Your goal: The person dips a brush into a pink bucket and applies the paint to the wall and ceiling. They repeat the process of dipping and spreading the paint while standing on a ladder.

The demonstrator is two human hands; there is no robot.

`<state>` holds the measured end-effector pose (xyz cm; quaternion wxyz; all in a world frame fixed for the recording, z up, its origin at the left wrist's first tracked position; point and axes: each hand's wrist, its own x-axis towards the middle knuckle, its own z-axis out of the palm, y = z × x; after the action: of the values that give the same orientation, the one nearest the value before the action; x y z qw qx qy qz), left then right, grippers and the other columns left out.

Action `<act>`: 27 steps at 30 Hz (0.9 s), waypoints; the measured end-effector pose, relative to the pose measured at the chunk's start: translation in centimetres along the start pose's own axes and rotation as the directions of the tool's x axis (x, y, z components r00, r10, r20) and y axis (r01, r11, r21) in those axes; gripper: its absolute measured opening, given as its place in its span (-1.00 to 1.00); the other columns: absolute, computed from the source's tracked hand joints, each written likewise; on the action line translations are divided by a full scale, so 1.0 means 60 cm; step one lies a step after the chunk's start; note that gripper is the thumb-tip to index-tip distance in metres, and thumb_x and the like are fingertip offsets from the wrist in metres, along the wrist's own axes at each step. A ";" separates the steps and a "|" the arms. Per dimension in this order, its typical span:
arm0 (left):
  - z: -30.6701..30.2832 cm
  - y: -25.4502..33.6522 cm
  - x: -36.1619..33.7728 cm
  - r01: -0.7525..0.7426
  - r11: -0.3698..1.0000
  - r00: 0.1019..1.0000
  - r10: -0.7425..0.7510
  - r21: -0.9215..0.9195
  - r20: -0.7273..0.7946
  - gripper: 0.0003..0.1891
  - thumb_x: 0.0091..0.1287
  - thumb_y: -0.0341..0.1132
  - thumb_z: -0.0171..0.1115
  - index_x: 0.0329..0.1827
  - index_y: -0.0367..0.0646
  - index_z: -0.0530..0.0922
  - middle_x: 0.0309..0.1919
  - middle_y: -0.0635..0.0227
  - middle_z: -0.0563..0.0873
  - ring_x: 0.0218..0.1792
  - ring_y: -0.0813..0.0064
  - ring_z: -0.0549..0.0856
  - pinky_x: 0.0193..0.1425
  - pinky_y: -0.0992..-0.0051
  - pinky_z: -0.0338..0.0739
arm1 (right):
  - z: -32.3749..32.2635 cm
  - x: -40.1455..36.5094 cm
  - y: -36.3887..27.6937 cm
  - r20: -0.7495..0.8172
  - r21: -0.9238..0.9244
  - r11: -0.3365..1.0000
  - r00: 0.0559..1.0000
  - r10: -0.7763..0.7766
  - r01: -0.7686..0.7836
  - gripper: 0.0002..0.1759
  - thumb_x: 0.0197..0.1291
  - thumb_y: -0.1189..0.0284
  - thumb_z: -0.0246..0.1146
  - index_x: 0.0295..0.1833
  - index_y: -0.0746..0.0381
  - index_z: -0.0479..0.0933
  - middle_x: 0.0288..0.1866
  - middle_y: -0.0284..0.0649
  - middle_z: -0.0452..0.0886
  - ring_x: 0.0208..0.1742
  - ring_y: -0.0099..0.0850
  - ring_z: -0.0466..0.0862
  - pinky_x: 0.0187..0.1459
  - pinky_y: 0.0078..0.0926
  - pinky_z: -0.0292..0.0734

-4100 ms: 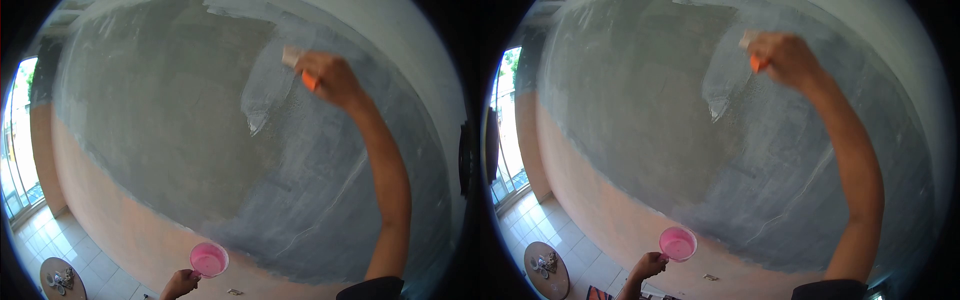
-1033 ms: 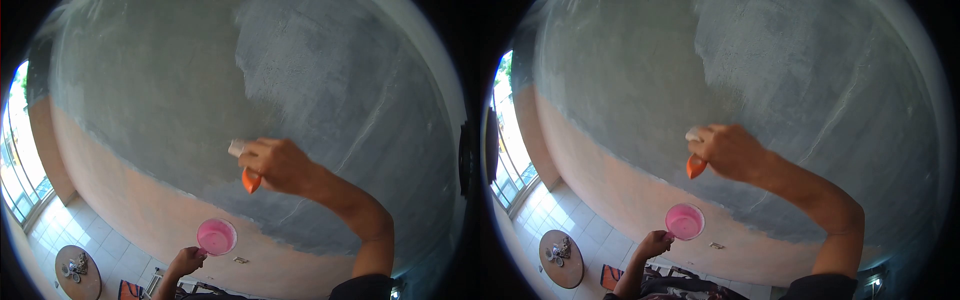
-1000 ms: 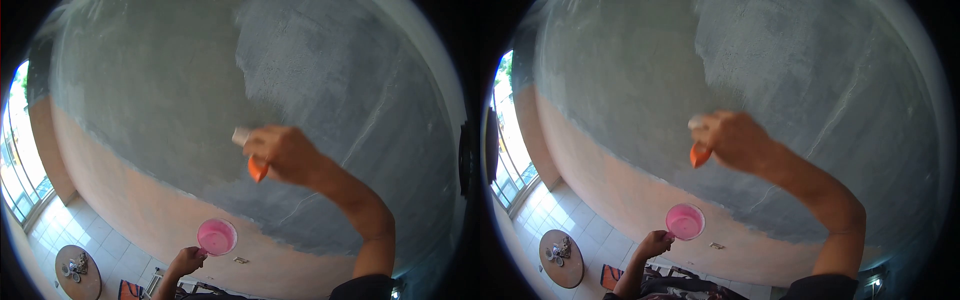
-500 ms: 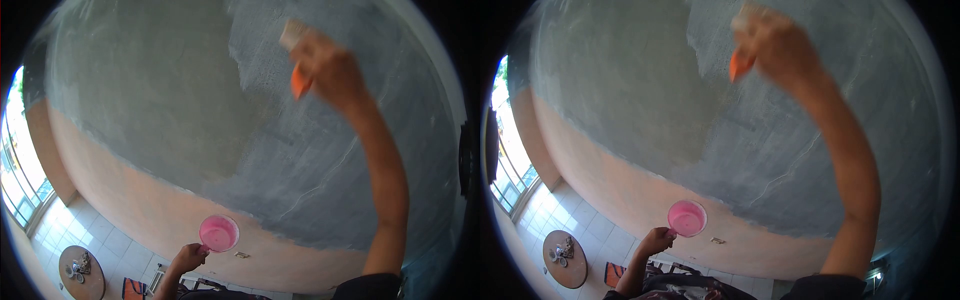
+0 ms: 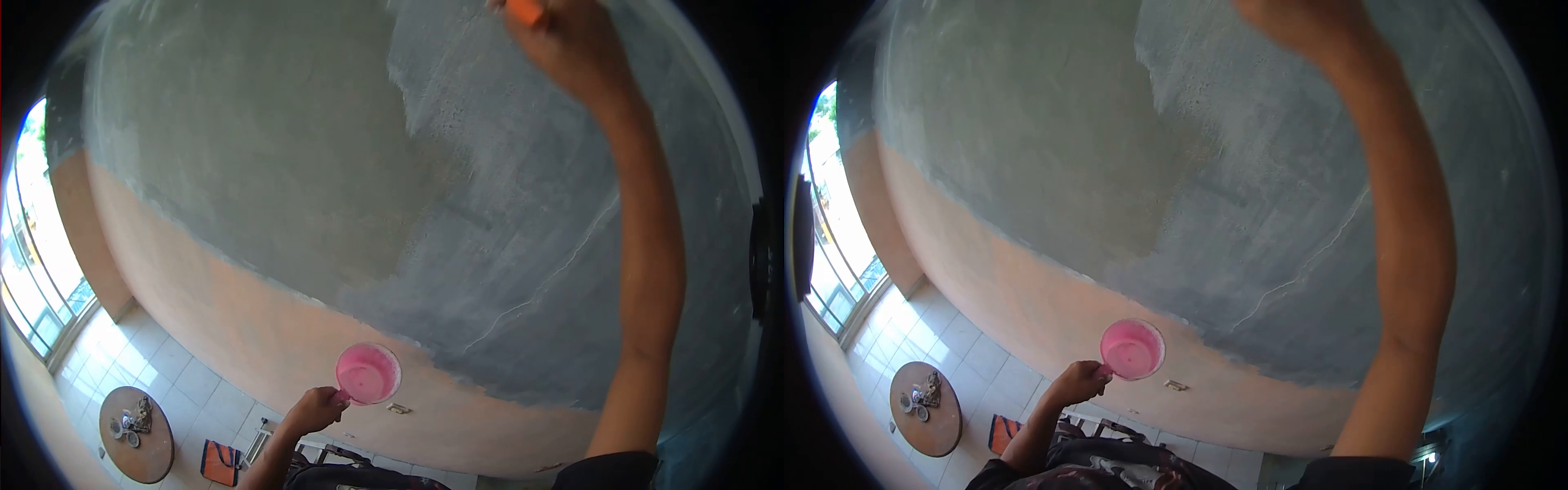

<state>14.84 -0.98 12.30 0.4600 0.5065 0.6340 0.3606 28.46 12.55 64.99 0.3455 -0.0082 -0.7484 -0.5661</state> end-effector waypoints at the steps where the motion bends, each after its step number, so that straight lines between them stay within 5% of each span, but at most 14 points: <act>1: 0.001 -0.002 0.000 0.012 1.000 1.000 -0.012 -0.005 -0.001 -0.64 0.41 -0.15 0.21 -0.28 -0.36 0.65 -0.51 0.19 0.74 -0.44 0.38 0.72 -0.24 0.35 0.60 | -0.018 0.035 0.006 0.032 -0.093 0.986 0.990 0.139 -0.136 -0.84 0.20 0.45 0.28 -0.40 0.29 0.60 -0.52 -0.13 0.60 -0.45 -0.15 0.62 -0.34 -0.21 0.50; 5: 0.003 -0.001 -0.006 -0.005 0.999 1.000 0.004 -0.037 -0.012 -0.63 0.41 -0.14 0.21 -0.29 -0.37 0.64 -0.52 0.18 0.72 -0.44 0.38 0.71 -0.24 0.34 0.60 | 0.043 0.028 0.012 -0.145 -0.100 0.993 0.987 -0.074 0.060 -0.82 0.21 0.46 0.26 -0.44 0.29 0.57 -0.51 -0.12 0.61 -0.43 -0.14 0.64 -0.32 -0.19 0.52; 6: 0.003 -0.003 -0.006 -0.029 0.999 0.999 0.029 -0.033 -0.024 -0.63 0.41 -0.14 0.21 -0.29 -0.37 0.64 -0.53 0.18 0.72 -0.44 0.38 0.71 -0.24 0.34 0.60 | 0.073 0.001 -0.017 -0.008 -0.178 0.977 0.992 -0.125 0.122 -0.95 0.18 0.49 0.33 -0.25 0.21 0.60 -0.33 -0.18 0.67 -0.32 -0.23 0.70 -0.24 -0.31 0.62; 7: 0.004 -0.005 -0.004 -0.025 0.999 0.999 0.024 -0.043 -0.028 -0.63 0.41 -0.14 0.21 -0.29 -0.37 0.64 -0.53 0.18 0.72 -0.44 0.38 0.71 -0.24 0.34 0.60 | 0.104 -0.031 -0.050 0.129 -0.248 0.949 0.978 -0.167 0.195 -0.78 0.15 0.51 0.40 -0.07 0.14 0.64 -0.15 -0.23 0.73 -0.20 -0.32 0.77 -0.17 -0.43 0.73; 9: 0.007 -0.010 -0.006 -0.025 0.998 0.999 0.023 -0.056 -0.044 -0.63 0.42 -0.15 0.21 -0.28 -0.37 0.65 -0.53 0.19 0.72 -0.45 0.39 0.70 -0.26 0.35 0.59 | 0.128 -0.096 -0.190 0.108 0.070 0.981 0.976 -0.190 0.183 -0.98 0.12 0.48 0.35 -0.31 0.14 0.64 -0.14 -0.20 0.70 -0.12 -0.30 0.76 -0.16 -0.37 0.74; 12: 0.013 -0.024 -0.005 -0.030 0.996 0.997 0.024 -0.088 -0.073 -0.64 0.42 -0.15 0.22 -0.27 -0.37 0.65 -0.54 0.21 0.71 -0.46 0.40 0.69 -0.26 0.35 0.58 | 0.123 -0.191 -0.351 0.298 0.441 0.872 0.882 -0.365 0.212 -0.94 0.06 0.44 0.32 -0.41 0.17 0.62 -0.22 -0.18 0.68 -0.17 -0.28 0.74 -0.29 -0.37 0.73; 14: 0.004 -0.008 -0.015 0.019 0.995 0.998 -0.025 -0.097 -0.062 -0.66 0.42 -0.16 0.22 -0.26 -0.36 0.66 -0.53 0.23 0.72 -0.46 0.44 0.68 -0.28 0.37 0.57 | 0.121 -0.190 -0.368 0.315 0.505 0.842 0.869 -0.382 0.187 -0.94 0.05 0.47 0.34 -0.42 0.15 0.59 -0.24 -0.24 0.67 -0.21 -0.32 0.74 -0.26 -0.39 0.71; 16: -0.001 -0.008 -0.020 0.083 0.991 0.995 -0.089 -0.107 -0.050 -0.67 0.42 -0.18 0.22 -0.25 -0.35 0.66 -0.52 0.26 0.72 -0.46 0.49 0.66 -0.30 0.39 0.56 | 0.129 -0.161 -0.350 0.249 0.654 0.756 0.939 -0.239 0.019 -0.95 0.06 0.47 0.35 -0.36 0.16 0.59 -0.28 -0.26 0.67 -0.28 -0.29 0.72 -0.27 -0.37 0.68; 18: -0.001 -0.018 -0.016 0.028 0.997 0.997 -0.033 -0.068 -0.073 -0.67 0.42 -0.18 0.22 -0.24 -0.35 0.66 -0.52 0.26 0.72 -0.46 0.49 0.66 -0.31 0.40 0.56 | 0.134 -0.104 -0.273 0.284 0.609 0.791 0.947 -0.149 -0.058 -0.94 0.15 0.46 0.34 -0.31 0.18 0.59 -0.34 -0.23 0.68 -0.35 -0.25 0.70 -0.29 -0.33 0.63; 19: 0.002 -0.022 -0.013 0.032 0.997 0.997 -0.037 -0.072 -0.071 -0.67 0.42 -0.18 0.22 -0.24 -0.35 0.66 -0.52 0.26 0.72 -0.46 0.49 0.66 -0.31 0.40 0.56 | 0.152 -0.076 -0.224 0.157 0.517 0.856 0.980 -0.121 0.023 -0.91 0.23 0.41 0.33 -0.31 0.17 0.61 -0.41 -0.20 0.67 -0.42 -0.26 0.66 -0.35 -0.29 0.59; 21: 0.005 -0.031 -0.012 0.006 0.997 0.995 -0.014 -0.079 -0.100 -0.68 0.41 -0.19 0.22 -0.24 -0.35 0.66 -0.52 0.26 0.72 -0.46 0.48 0.66 -0.30 0.40 0.56 | 0.145 -0.020 -0.123 0.175 0.336 0.933 0.982 0.070 -0.126 -0.92 0.27 0.40 0.31 -0.26 0.16 0.66 -0.42 -0.19 0.70 -0.37 -0.32 0.73 -0.27 -0.35 0.65; 23: 0.003 -0.026 -0.015 0.015 0.996 0.994 -0.024 -0.089 -0.104 -0.68 0.42 -0.19 0.22 -0.24 -0.35 0.65 -0.52 0.26 0.72 -0.45 0.48 0.67 -0.30 0.40 0.56 | 0.059 0.061 -0.090 0.187 0.143 0.973 0.970 0.156 -0.184 -0.83 0.20 0.45 0.26 -0.43 0.27 0.58 -0.46 -0.13 0.65 -0.39 -0.14 0.66 -0.27 -0.20 0.57; 27: 0.007 -0.030 -0.015 0.020 0.991 0.994 -0.034 -0.132 -0.107 -0.69 0.41 -0.20 0.21 -0.25 -0.35 0.65 -0.50 0.26 0.72 -0.43 0.47 0.67 -0.27 0.39 0.57 | 0.090 0.061 -0.075 -0.062 0.025 0.999 0.997 -0.036 0.038 -0.94 0.15 0.56 0.28 -0.38 0.23 0.61 -0.34 -0.16 0.70 -0.29 -0.17 0.71 -0.21 -0.23 0.63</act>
<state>14.75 -2.26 10.68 0.4617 0.4460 0.6400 0.4223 21.10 14.15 62.50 0.3577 0.0275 -0.7449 -0.5626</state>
